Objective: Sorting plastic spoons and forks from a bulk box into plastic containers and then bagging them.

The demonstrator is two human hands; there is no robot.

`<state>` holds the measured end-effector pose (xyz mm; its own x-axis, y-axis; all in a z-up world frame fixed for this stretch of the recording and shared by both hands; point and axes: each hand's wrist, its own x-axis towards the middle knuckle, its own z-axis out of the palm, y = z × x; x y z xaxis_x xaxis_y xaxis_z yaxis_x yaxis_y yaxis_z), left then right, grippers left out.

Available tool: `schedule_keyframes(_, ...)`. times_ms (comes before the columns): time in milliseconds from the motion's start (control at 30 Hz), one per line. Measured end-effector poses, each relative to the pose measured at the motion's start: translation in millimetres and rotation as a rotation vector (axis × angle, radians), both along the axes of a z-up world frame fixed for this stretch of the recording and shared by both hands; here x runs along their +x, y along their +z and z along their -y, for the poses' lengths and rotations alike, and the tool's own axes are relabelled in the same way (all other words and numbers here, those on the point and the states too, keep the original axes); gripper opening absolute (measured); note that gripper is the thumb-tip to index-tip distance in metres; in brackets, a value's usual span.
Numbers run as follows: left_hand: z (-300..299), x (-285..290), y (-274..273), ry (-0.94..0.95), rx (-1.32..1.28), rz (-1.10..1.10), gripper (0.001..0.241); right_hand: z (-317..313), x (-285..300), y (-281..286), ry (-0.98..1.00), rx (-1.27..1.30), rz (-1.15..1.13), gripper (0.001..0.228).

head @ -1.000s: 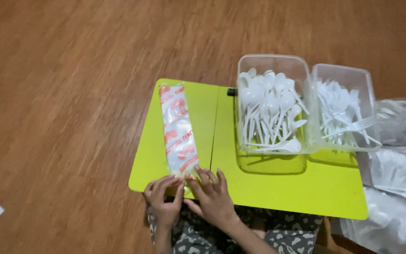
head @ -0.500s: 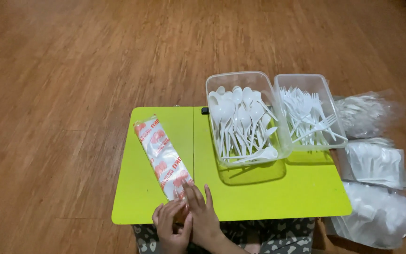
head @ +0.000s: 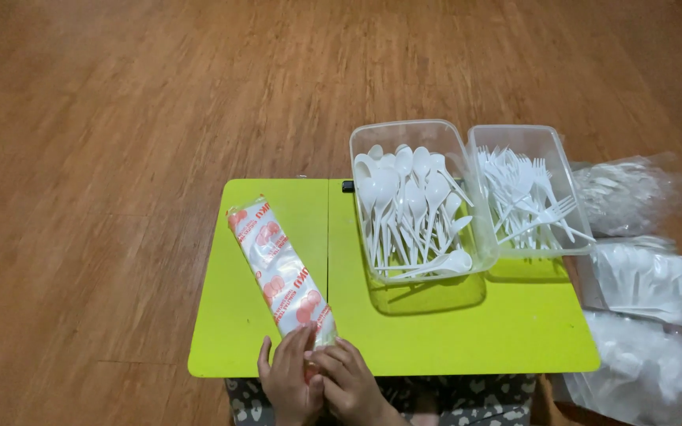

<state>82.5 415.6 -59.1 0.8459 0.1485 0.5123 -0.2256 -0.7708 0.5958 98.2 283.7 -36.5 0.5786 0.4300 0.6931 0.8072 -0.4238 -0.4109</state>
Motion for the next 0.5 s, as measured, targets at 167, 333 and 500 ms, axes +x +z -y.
schedule_keyframes(167,0.7,3.6,10.4,-0.033,0.035,-0.026,0.097,22.4,1.3,11.6,0.107,0.071,-0.167,0.010)
schedule_keyframes(333,0.8,2.3,27.5,-0.089,0.005,-0.029,0.104,28.8,1.7,25.2,0.099,0.102,-0.188,0.020)
schedule_keyframes(500,3.0,0.1,28.1,-0.046,0.017,-0.034,0.101,25.2,-0.5,23.8,-0.080,-0.192,-0.195,0.046)
